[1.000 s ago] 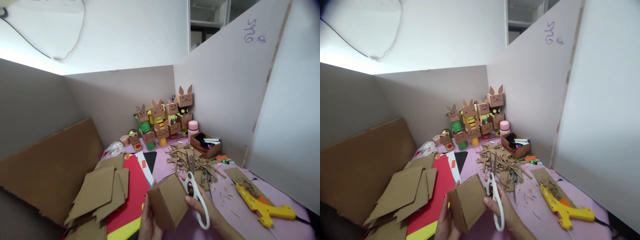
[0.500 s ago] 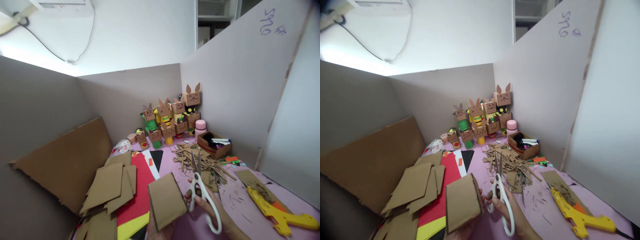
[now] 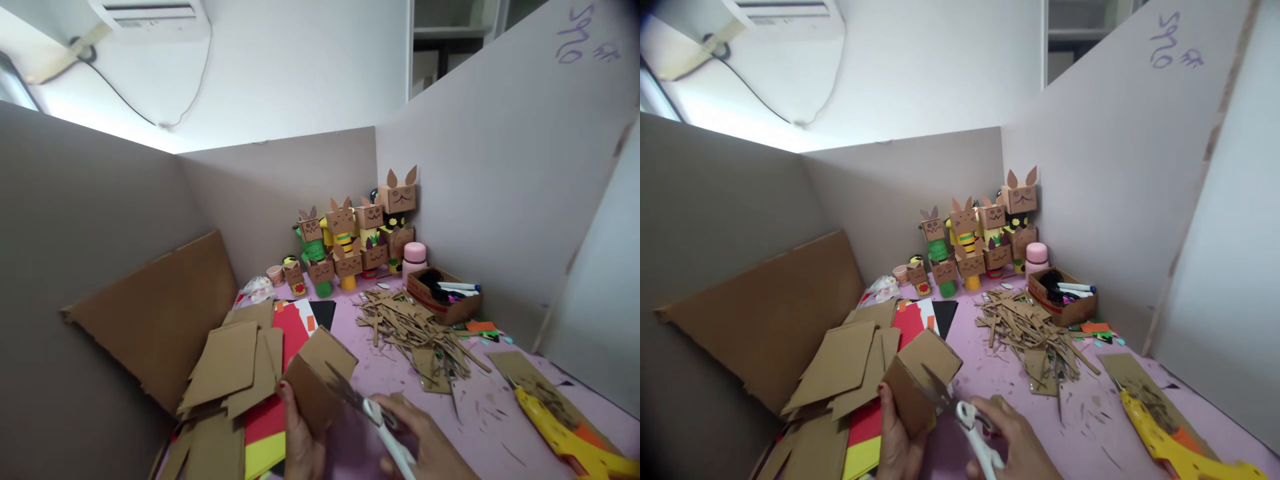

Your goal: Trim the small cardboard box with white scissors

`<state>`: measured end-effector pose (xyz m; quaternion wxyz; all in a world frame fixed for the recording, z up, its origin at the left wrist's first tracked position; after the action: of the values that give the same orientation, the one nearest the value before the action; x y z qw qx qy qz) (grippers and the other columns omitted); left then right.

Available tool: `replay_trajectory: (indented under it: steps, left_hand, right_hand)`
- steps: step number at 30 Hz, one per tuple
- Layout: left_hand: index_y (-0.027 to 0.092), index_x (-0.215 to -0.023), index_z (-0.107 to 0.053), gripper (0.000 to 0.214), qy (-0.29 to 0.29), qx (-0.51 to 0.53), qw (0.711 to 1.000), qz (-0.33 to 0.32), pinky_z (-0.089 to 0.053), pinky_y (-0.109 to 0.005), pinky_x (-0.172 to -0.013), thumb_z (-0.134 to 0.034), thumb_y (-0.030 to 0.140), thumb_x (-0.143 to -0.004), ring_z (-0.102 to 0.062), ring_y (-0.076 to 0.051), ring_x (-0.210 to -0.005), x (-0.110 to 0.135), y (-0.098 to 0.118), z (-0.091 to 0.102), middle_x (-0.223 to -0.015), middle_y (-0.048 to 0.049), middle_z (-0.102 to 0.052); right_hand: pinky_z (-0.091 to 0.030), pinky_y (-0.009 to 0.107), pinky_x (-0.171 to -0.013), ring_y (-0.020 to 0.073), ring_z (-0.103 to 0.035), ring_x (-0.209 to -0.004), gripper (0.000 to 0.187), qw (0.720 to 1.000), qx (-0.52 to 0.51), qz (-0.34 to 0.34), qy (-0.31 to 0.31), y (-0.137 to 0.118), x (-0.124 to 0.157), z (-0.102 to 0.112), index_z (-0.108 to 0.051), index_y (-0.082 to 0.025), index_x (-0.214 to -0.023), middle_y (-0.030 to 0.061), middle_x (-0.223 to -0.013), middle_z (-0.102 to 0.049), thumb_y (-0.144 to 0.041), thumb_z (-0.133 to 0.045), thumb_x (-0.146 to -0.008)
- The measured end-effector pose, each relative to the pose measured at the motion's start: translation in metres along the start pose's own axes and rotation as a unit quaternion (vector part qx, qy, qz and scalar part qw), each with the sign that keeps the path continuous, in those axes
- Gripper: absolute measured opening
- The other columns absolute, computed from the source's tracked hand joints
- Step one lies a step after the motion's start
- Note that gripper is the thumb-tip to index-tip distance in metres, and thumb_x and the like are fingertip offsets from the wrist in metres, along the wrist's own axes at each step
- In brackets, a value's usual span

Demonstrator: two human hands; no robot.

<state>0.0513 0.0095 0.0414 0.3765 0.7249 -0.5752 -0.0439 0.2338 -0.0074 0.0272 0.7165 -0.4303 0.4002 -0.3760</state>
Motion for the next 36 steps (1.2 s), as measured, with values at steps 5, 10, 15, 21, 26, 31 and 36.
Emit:
replay_trajectory:
  steps: [5,10,15,21,26,31,36]
  left_hand:
    - [0.019,-0.093,-0.065,0.032,0.034,0.013,0.998,-0.042,-0.052,-0.025,-0.053,-0.046,0.045,-0.087,-0.066,-0.015,-0.057,0.000,0.005,-0.001,-0.067,-0.0009,-0.072]
    - [0.020,-0.109,-0.062,0.035,0.027,0.022,0.999,-0.026,-0.054,-0.028,-0.064,-0.044,0.042,-0.089,-0.068,-0.016,-0.060,0.004,-0.001,-0.003,-0.068,-0.0019,-0.073]
    - [0.019,-0.113,-0.060,0.037,0.024,0.034,0.999,-0.020,-0.053,-0.031,-0.076,-0.042,0.042,-0.090,-0.067,-0.016,-0.058,0.007,-0.006,-0.007,-0.065,-0.0008,-0.072]
    - [0.022,-0.117,-0.059,0.038,0.027,0.043,0.998,-0.035,-0.052,-0.027,-0.075,-0.042,0.043,-0.090,-0.067,-0.014,-0.059,0.009,-0.007,-0.007,-0.068,-0.0004,-0.073]
    - [0.030,-0.124,-0.052,0.041,0.028,0.059,0.997,-0.038,-0.053,-0.027,-0.069,-0.039,0.047,-0.090,-0.065,-0.013,-0.054,0.010,-0.006,-0.009,-0.067,0.0022,-0.072]
    - [0.027,-0.127,-0.050,0.045,0.032,0.053,0.998,-0.032,-0.052,-0.025,-0.061,-0.038,0.048,-0.089,-0.065,-0.014,-0.054,0.009,-0.007,-0.008,-0.063,0.0014,-0.071]
    - [0.029,-0.129,-0.047,0.045,0.023,0.053,0.998,-0.039,-0.049,-0.020,-0.056,-0.038,0.049,-0.089,-0.066,-0.013,-0.058,0.008,-0.008,-0.007,-0.067,0.0020,-0.072]
  right_hand:
    - [-0.047,0.038,-0.074,0.0274,-0.057,-0.082,0.061,0.990,0.136,-0.029,-0.035,-0.002,-0.002,-0.003,-0.058,-0.014,-0.120,0.0096,-0.089,-0.057,-0.030,-0.068,-0.062]
    - [-0.048,0.038,-0.076,0.0278,-0.059,-0.086,0.060,0.987,0.158,-0.019,-0.014,0.002,0.000,-0.002,-0.056,-0.017,-0.123,0.0104,-0.092,-0.057,-0.029,-0.066,-0.066]
    - [-0.049,0.040,-0.078,0.0302,-0.059,-0.091,0.060,0.977,0.215,-0.007,0.012,0.002,0.004,-0.003,-0.057,-0.016,-0.124,0.0138,-0.097,-0.058,-0.019,-0.065,-0.064]
    - [-0.050,0.040,-0.077,0.0300,-0.059,-0.090,0.063,0.969,0.246,0.004,0.025,0.003,0.005,-0.006,-0.056,-0.021,-0.124,0.0125,-0.099,-0.059,-0.017,-0.066,-0.062]
    - [-0.050,0.034,-0.064,0.0245,-0.060,-0.073,0.062,0.967,0.246,0.034,0.052,0.011,0.008,-0.010,-0.055,-0.027,-0.122,0.0049,-0.084,-0.057,-0.018,-0.066,-0.061]
    - [-0.051,0.032,-0.063,0.0235,-0.062,-0.072,0.060,0.968,0.246,0.034,0.041,0.008,0.008,-0.008,-0.056,-0.025,-0.121,0.0055,-0.085,-0.057,-0.019,-0.064,-0.062]
    - [-0.051,0.033,-0.063,0.0238,-0.062,-0.071,0.054,0.972,0.232,0.029,0.035,0.003,0.008,-0.006,-0.059,-0.023,-0.118,0.0061,-0.083,-0.056,-0.021,-0.062,-0.065]
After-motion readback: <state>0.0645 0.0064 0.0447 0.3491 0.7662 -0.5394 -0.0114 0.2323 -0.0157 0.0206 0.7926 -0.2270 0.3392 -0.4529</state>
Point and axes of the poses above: each hand's wrist, its own x-axis away from the middle knuckle, its own z-axis out of the back of the hand, y = z × x, the point moved 1 cm from there along -x, towards the middle knuckle
